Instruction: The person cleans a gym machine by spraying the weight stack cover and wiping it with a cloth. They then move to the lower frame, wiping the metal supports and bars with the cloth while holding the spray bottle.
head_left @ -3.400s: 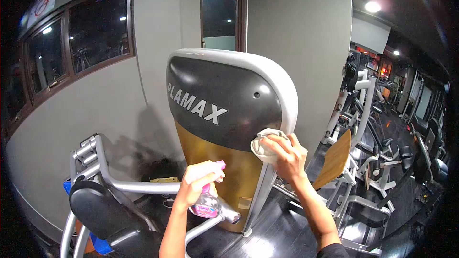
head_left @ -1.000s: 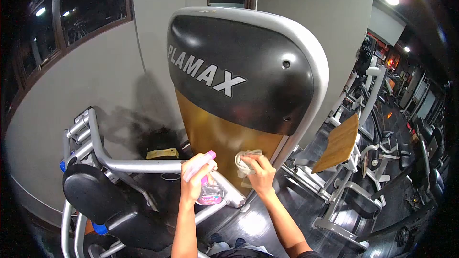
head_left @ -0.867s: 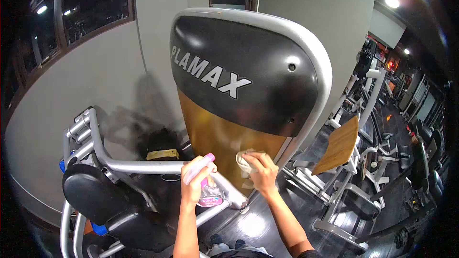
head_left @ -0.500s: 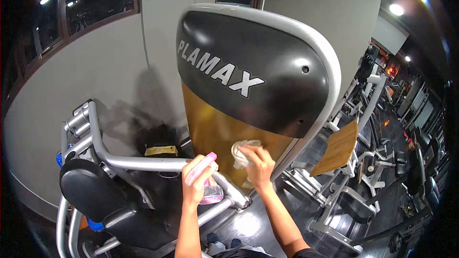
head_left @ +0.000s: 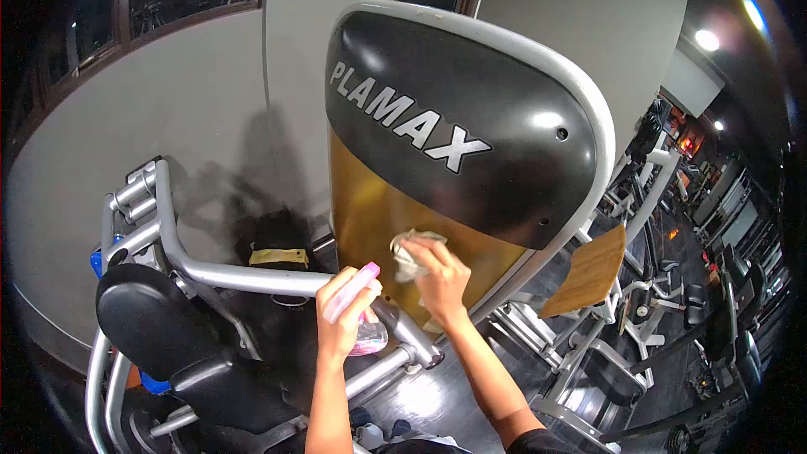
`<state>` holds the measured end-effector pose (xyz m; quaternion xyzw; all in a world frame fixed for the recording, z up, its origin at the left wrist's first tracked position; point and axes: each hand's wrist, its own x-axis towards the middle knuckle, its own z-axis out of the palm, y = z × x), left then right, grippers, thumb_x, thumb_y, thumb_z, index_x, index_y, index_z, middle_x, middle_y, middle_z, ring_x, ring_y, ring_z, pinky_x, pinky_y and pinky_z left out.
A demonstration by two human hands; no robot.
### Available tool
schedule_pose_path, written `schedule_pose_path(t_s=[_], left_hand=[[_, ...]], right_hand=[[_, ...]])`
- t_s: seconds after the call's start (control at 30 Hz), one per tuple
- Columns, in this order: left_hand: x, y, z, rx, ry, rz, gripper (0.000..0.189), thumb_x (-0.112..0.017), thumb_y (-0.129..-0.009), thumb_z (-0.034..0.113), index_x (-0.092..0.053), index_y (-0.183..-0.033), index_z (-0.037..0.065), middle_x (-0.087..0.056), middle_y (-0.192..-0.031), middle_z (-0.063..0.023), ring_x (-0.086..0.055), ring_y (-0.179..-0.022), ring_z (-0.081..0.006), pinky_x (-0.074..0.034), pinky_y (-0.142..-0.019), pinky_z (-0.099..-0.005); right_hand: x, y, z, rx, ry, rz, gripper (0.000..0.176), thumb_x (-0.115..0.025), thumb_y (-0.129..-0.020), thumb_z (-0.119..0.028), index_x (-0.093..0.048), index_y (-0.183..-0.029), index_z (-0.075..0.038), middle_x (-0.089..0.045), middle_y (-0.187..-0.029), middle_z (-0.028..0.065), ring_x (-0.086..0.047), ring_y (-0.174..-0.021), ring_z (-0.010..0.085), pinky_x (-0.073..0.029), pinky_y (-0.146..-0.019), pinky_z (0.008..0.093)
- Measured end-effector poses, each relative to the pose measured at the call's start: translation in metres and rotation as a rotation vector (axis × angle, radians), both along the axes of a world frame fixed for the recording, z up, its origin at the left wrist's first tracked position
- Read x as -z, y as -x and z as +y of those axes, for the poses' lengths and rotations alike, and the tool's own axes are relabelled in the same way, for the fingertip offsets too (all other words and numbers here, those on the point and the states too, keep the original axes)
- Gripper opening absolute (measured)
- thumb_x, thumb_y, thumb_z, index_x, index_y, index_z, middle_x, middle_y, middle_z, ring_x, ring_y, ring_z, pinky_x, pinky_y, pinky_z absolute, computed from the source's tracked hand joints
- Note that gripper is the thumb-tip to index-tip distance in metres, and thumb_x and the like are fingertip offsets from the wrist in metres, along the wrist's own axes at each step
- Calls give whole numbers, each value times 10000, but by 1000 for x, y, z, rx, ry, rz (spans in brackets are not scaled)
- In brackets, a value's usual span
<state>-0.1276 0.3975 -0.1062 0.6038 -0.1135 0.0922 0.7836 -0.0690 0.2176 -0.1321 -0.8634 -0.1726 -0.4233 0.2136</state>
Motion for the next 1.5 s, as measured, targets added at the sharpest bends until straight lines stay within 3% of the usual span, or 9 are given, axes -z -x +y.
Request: schedule_pose_path(t_s=[0.13,0.33,0.43,0.63,0.73,0.83,1.03,1.33,1.5], left_hand=[[-4,2,5,5,90,29,97,-626,-845,84,-638,-844,-13,-566,-690,-26,-524,-498,-83,-443,-490,-231],[-6,2,9,-13,83,53,103,-632,-853,89,-634,-846,-13,-571,-690,-26,-531,-502,-84,-446,-492,-229],[-6,2,10,-11,46,60,109,-630,-858,94,-636,-855,-15,-571,-692,-26,-533,-501,-85,-444,-488,-228],[-6,0,13,-20,99,47,121,-635,-862,104,-639,-861,-17,-560,-680,-23,-526,-492,-83,-432,-465,-227],[-6,0,12,-46,63,77,128,-636,-863,109,-639,-854,-18,-560,-677,-22,-532,-491,-82,-430,-457,-223],[-8,1,11,-27,50,121,127,-636,-856,106,-644,-859,-21,-570,-688,-25,-541,-493,-82,-428,-453,-220],[-6,2,2,46,22,145,116,-627,-847,82,-651,-874,-28,-589,-707,-36,-541,-488,-84,-435,-471,-225],[-5,7,-17,241,-14,128,182,-627,-865,156,-622,-862,-26,-623,-742,-96,-559,-476,-125,-500,-479,-282],[0,11,-33,316,-25,156,185,-618,-871,154,-623,-886,-31,-628,-760,-95,-565,-480,-131,-513,-491,-290]], right_hand=[[25,2,2,17,77,194,483,-623,-662,-8,-677,-1086,-234,-663,-1126,-42,-690,-823,198,-560,-676,324],[-48,-11,18,-44,-99,-133,472,-616,-665,43,-701,-1050,-215,-688,-1074,-30,-690,-867,192,-558,-689,294],[-53,-7,23,-32,-47,-58,494,-614,-663,37,-685,-1077,-224,-673,-1102,-45,-688,-848,191,-555,-670,301],[38,2,-6,16,229,291,397,-610,-741,-62,-674,-1088,-243,-659,-1138,-78,-692,-799,189,-565,-637,322],[61,9,-19,-8,296,318,443,-619,-669,-7,-702,-1041,-234,-687,-1076,-70,-693,-825,178,-563,-670,311],[45,14,-29,-9,317,261,353,-627,-746,-124,-674,-1073,-248,-662,-1130,-79,-689,-808,178,-562,-633,307],[-28,26,-38,24,132,-20,407,-690,-705,-137,-686,-1099,-239,-690,-1037,-31,-679,-847,169,-552,-675,291],[73,36,-58,50,371,409,408,-633,-738,-115,-653,-1108,-287,-656,-1083,-68,-663,-841,171,-559,-657,295],[18,40,-68,1,176,101,428,-656,-704,-113,-673,-1109,-250,-669,-1085,-44,-666,-893,170,-560,-682,291]])
